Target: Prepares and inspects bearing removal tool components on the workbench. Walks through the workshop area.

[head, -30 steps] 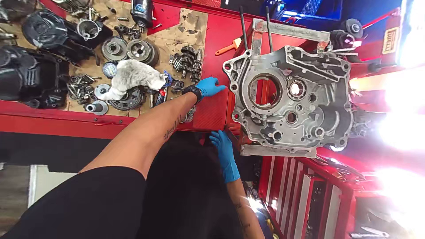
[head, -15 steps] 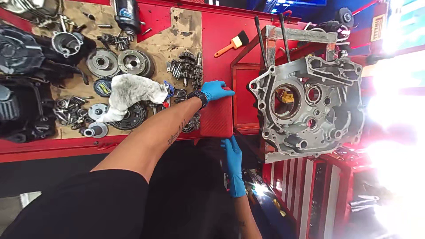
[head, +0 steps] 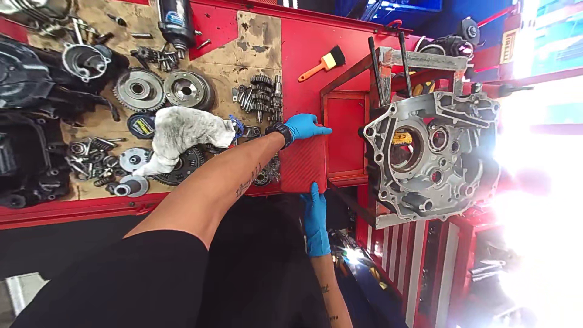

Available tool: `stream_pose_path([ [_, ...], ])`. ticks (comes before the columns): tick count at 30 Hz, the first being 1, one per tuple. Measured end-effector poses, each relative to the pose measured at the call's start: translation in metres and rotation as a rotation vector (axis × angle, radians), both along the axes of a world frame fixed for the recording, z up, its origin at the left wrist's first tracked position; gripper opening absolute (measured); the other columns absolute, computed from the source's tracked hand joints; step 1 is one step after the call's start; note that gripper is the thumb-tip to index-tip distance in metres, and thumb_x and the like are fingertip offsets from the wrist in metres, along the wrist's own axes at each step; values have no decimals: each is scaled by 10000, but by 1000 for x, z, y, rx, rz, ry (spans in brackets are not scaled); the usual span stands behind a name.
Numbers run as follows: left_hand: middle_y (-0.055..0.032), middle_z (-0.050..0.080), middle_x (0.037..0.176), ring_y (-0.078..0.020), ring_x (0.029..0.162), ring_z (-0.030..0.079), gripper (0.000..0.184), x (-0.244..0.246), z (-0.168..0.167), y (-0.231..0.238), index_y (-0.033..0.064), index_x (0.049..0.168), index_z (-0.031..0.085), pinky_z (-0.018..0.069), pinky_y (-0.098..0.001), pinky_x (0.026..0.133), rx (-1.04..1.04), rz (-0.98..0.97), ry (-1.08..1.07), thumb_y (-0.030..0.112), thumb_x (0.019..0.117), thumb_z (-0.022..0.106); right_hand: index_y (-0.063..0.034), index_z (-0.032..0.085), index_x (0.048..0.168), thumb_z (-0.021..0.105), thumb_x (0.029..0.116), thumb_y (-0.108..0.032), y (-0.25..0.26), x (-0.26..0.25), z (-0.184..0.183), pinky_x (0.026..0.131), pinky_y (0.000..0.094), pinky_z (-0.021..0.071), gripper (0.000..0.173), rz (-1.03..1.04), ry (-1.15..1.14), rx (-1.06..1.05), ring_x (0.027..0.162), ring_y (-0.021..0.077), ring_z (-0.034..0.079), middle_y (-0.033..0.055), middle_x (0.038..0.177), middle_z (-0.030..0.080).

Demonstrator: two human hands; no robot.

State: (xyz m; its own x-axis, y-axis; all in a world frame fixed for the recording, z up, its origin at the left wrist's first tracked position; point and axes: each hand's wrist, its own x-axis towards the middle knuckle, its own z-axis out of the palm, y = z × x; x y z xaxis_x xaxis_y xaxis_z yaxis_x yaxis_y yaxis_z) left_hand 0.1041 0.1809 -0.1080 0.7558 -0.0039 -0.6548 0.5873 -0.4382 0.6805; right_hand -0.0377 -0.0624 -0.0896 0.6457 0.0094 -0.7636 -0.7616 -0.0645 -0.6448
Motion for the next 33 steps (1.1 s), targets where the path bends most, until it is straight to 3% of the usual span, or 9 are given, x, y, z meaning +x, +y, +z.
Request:
stream_pose_path([
  [7, -276, 641, 1245, -432, 1215, 596, 806, 6, 68, 28, -45, 1262, 639, 436, -665, 1015, 28, -155, 67, 689, 937, 564, 12, 475, 1429, 355, 1114, -384, 10, 20, 33, 953, 415, 569, 520, -12, -48, 56, 1125, 230, 666, 189, 1273, 640],
  [10, -255, 642, 1249, -373, 1182, 621, 808, -36, 75, 38, -47, 1325, 586, 471, -607, 1015, -137, 55, 146, 642, 908, 651, -41, 510, 1431, 384, 1097, -451, 4, 20, 40, 1032, 420, 540, 543, -5, -97, 73, 1197, 204, 644, 145, 1306, 652],
  [15, -147, 713, 1027, -235, 900, 717, 625, -130, 73, 34, 33, 1240, 620, 600, -463, 820, -304, 499, 193, 581, 941, 646, -38, 553, 1404, 348, 1112, -418, -1, 22, 55, 1010, 405, 555, 521, 123, -110, 61, 1162, 179, 659, 130, 1261, 677],
  [19, -131, 726, 1010, -215, 880, 733, 578, -177, 73, 31, 44, 1262, 611, 622, -420, 798, -367, 844, 126, 548, 979, 615, -81, 531, 1345, 494, 1055, -396, -8, 1, 61, 999, 412, 554, 430, 58, -33, 483, 1134, 199, 665, 96, 1227, 679],
  [21, -123, 730, 1010, -203, 882, 734, 552, -185, 76, 27, 52, 1279, 611, 623, -402, 804, -385, 967, 71, 524, 993, 608, -62, 528, 1339, 622, 1003, -376, -3, -4, 61, 1015, 470, 550, 469, 23, 13, 661, 1134, 283, 683, 152, 1238, 684],
  [22, -118, 731, 1000, -196, 873, 734, 537, -188, 76, 22, 49, 1266, 617, 623, -395, 801, -388, 1021, 35, 512, 994, 612, -49, 537, 1322, 609, 1018, -327, 2, -3, 63, 1012, 470, 552, 418, 13, 24, 689, 1121, 292, 690, 165, 1223, 688],
  [27, -142, 720, 1069, -201, 938, 731, 554, -213, 86, -13, 12, 1270, 606, 615, -408, 862, -308, 1248, -120, 479, 976, 660, -38, 553, 1281, 513, 1077, -200, 27, 10, 81, 927, 369, 599, 264, 66, 91, 486, 1033, 216, 713, 122, 1142, 701],
  [31, -140, 703, 1129, -187, 985, 721, 599, -253, 95, -65, -3, 1320, 563, 611, -385, 882, -297, 1402, -151, 446, 950, 706, 7, 545, 1284, 556, 1052, -130, 7, 11, 82, 874, 339, 614, 270, 289, 122, 368, 980, 201, 721, 138, 1112, 704],
  [33, -140, 700, 1158, -195, 1026, 712, 576, -284, 95, -94, 2, 1313, 576, 600, -397, 916, -330, 1342, -116, 380, 917, 756, 25, 545, 1245, 575, 1036, -108, -16, 14, 74, 846, 337, 614, 249, 450, 121, 320, 929, 193, 721, 143, 1061, 710],
])
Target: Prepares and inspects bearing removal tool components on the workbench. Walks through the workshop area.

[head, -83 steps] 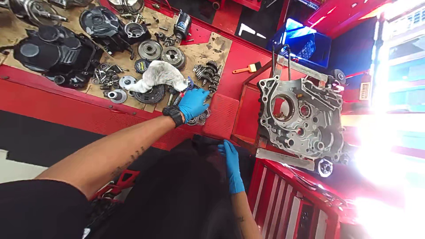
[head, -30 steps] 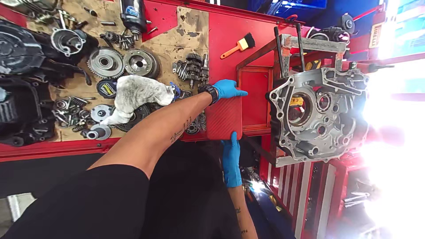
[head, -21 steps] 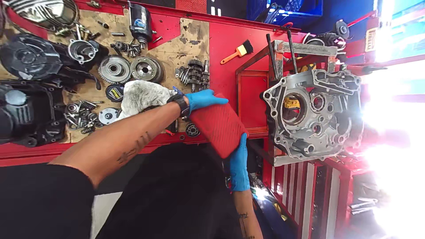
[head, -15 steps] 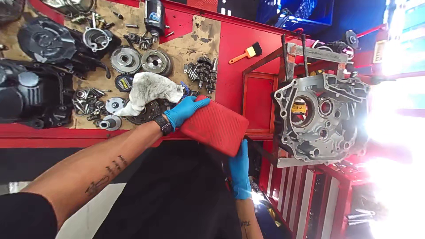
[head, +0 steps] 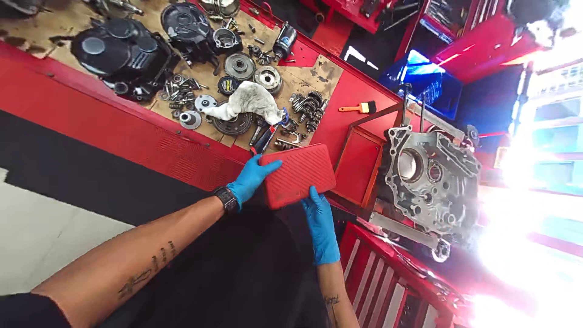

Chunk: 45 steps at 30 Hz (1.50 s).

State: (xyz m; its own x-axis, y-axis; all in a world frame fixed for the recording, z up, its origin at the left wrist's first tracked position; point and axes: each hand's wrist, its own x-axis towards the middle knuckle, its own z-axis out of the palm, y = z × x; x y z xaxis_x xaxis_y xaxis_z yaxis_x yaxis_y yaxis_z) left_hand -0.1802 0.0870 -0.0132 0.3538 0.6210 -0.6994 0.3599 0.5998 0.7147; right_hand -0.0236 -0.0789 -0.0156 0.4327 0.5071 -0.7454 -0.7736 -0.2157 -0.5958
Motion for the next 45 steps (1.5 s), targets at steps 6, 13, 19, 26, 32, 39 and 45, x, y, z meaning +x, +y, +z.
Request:
stream_pose_path([
  [6, -119, 708, 1196, -203, 1085, 702, 593, -61, -28, -99, 11, 1336, 572, 582, -396, 970, -220, -213, -87, 221, 846, 830, 42, 591, 1287, 585, 1041, -163, -54, 27, -31, 817, 337, 615, 321, 486, -167, -89, 914, 182, 720, 143, 1067, 724],
  [13, -113, 696, 1214, -186, 1100, 692, 536, -65, -62, -151, 11, 1336, 540, 573, -367, 976, -357, -187, -249, 144, 879, 787, 43, 658, 1244, 660, 1006, -199, -102, 15, -35, 819, 351, 605, 340, 446, -315, -351, 908, 197, 714, 169, 1060, 729],
  [19, -109, 682, 1257, -195, 1134, 681, 573, -52, -77, -149, 46, 1393, 507, 565, -380, 995, -484, -286, -385, 109, 885, 765, 26, 609, 1278, 712, 950, -132, -124, 9, -11, 801, 323, 596, 378, 340, -439, -353, 889, 163, 692, 132, 1032, 707],
  [26, -99, 689, 1249, -187, 1133, 679, 565, -82, -67, -118, 53, 1377, 525, 560, -369, 996, -469, -303, -364, 88, 861, 754, 35, 523, 1331, 694, 930, -119, -104, -3, -19, 793, 346, 611, 462, 416, -275, -181, 890, 197, 700, 151, 1029, 691],
  [32, -82, 698, 1232, -182, 1116, 689, 555, -131, -42, -105, 67, 1386, 513, 572, -372, 980, -475, -114, -362, 34, 869, 709, 59, 546, 1246, 715, 904, -40, -42, -28, -1, 734, 328, 601, 395, 502, -156, -69, 766, 162, 669, 108, 850, 658],
  [39, -45, 724, 1151, -154, 1025, 715, 518, -198, -21, -82, 118, 1338, 540, 610, -340, 877, -447, 43, -252, 81, 851, 711, -27, 200, 1614, 832, 820, -293, 23, 24, -40, 931, 440, 567, 1050, 749, -854, -136, 1225, 280, 597, 211, 1512, 452],
  [45, -28, 731, 1124, -128, 1000, 721, 424, -250, -17, -52, 125, 1306, 560, 611, -314, 868, -382, 120, -143, 11, 905, 632, 8, 664, 1277, 737, 881, -123, 72, 44, -107, 920, 448, 567, 424, 860, -1359, -176, 1090, 334, 667, 247, 1232, 649],
])
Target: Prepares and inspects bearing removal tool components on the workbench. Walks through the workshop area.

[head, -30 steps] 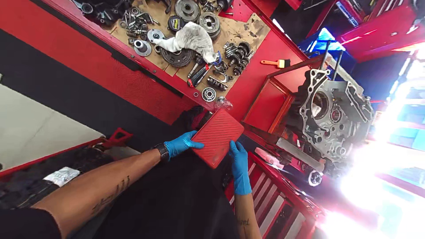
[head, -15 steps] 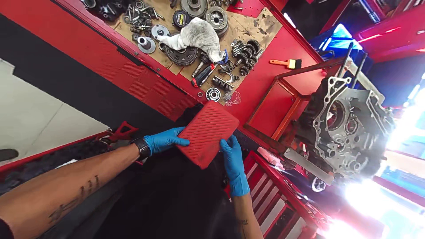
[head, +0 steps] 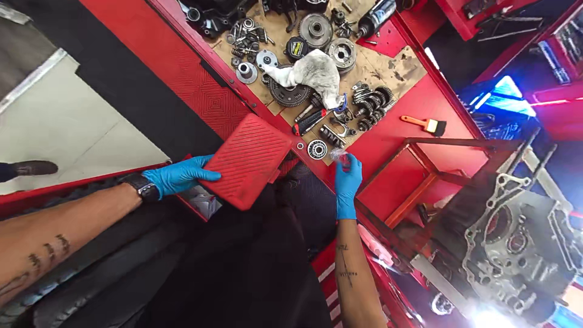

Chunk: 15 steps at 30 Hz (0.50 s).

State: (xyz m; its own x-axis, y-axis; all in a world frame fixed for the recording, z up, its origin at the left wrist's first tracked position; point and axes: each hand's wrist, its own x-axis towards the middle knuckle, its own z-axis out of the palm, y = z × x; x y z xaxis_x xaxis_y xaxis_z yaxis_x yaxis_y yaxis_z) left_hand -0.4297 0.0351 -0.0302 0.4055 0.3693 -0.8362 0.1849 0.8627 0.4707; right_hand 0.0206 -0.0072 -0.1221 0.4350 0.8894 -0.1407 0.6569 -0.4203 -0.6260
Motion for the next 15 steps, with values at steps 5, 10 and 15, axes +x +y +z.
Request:
stream_pose_path([
  [5, 5, 736, 1092, -100, 981, 722, 383, -20, -1, 2, 136, 1271, 567, 611, -293, 857, -1, 99, 15, -8, 918, 605, 33, 738, 997, 680, 920, -35, 8, -11, 40, 786, 273, 579, 118, -35, 151, 169, 853, 148, 682, 146, 966, 704],
  [10, 3, 733, 1112, -104, 1001, 718, 383, -24, -3, 9, 143, 1273, 577, 609, -294, 869, -2, 113, -15, -2, 920, 613, 31, 724, 997, 689, 901, -12, 54, -37, 56, 769, 247, 587, 112, 30, 309, 236, 832, 112, 678, 112, 961, 700],
  [15, -31, 728, 1135, -130, 1013, 718, 450, -9, 3, 22, 129, 1297, 577, 612, -314, 864, -8, 49, -54, 23, 871, 675, -26, 700, 1269, 672, 961, -137, 53, -46, 39, 897, 313, 586, 328, 95, 285, -24, 1034, 176, 709, 161, 1260, 687],
])
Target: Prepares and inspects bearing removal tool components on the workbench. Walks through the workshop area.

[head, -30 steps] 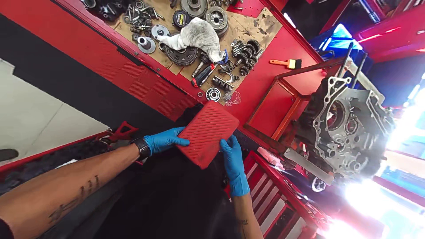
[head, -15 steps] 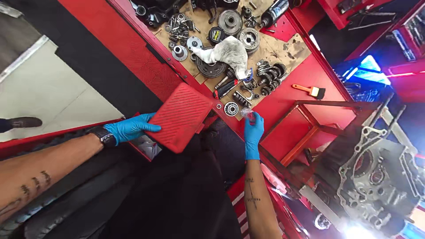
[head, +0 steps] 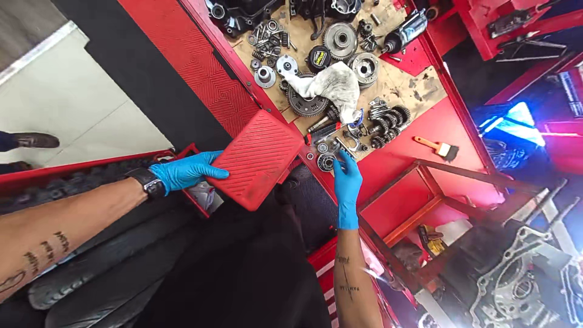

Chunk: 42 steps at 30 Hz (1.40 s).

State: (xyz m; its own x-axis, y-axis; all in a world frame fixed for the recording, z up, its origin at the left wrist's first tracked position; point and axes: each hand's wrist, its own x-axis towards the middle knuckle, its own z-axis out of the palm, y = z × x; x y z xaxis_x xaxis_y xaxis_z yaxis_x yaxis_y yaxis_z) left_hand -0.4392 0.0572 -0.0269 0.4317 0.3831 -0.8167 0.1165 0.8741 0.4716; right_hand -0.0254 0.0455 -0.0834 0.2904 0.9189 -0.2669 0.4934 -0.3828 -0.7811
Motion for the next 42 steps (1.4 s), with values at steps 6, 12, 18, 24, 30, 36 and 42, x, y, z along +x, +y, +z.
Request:
stream_pose_path([
  [6, -70, 696, 1226, -166, 1110, 684, 661, 79, 10, 13, 86, 1378, 551, 587, -358, 951, 135, -247, -38, 127, 777, 823, 42, 644, 1290, 444, 1073, -187, -108, 4, 55, 959, 377, 582, 374, -255, 361, -121, 1073, 203, 708, 141, 1198, 721],
  [12, -100, 672, 1274, -186, 1163, 666, 675, 227, -26, -24, 41, 1382, 524, 567, -375, 1007, 108, -264, -241, 122, 790, 837, 1, 432, 1504, 456, 1066, -261, -169, -20, 82, 1067, 326, 509, 510, -687, 465, -152, 1246, 127, 601, 119, 1409, 589],
  [18, -128, 670, 1260, -193, 1150, 669, 656, 299, -82, -30, 7, 1351, 534, 564, -377, 1002, 100, -349, -188, 152, 793, 846, -9, 470, 1481, 556, 1049, -257, -166, 5, 36, 1077, 349, 499, 505, -956, 471, -164, 1251, 164, 604, 148, 1396, 599],
  [24, -133, 661, 1280, -198, 1144, 678, 664, 306, -93, -20, -1, 1386, 488, 583, -365, 975, 94, -304, -101, 116, 828, 828, -37, 331, 1588, 566, 1043, -269, -154, 7, 15, 1211, 365, 349, 638, -915, 449, -153, 1474, 188, 398, 155, 1619, 376],
  [30, -142, 645, 1319, -178, 1173, 668, 688, 324, -88, -21, 18, 1437, 467, 563, -361, 1016, 194, -406, 13, 261, 889, 806, -51, 372, 1572, 553, 1054, -316, -148, 13, 5, 1162, 438, 401, 610, -996, 449, -169, 1452, 237, 427, 163, 1611, 385],
  [36, -222, 585, 1388, -356, 1300, 570, 819, 341, -60, -14, 5, 1459, 491, 436, -547, 1100, 521, -903, 476, 606, 926, 649, -26, 301, 1594, 552, 1054, -342, -138, 14, 8, 1219, 429, 313, 675, -990, 407, -211, 1499, 251, 357, 191, 1639, 322],
  [42, -275, 505, 1440, -390, 1295, 559, 916, 360, -59, -23, -77, 1514, 369, 461, -501, 1086, 611, -968, 635, 553, 925, 678, -11, 246, 1608, 560, 1052, -340, -126, 19, 5, 1253, 403, 245, 718, -907, 286, -254, 1538, 254, 286, 198, 1665, 263],
])
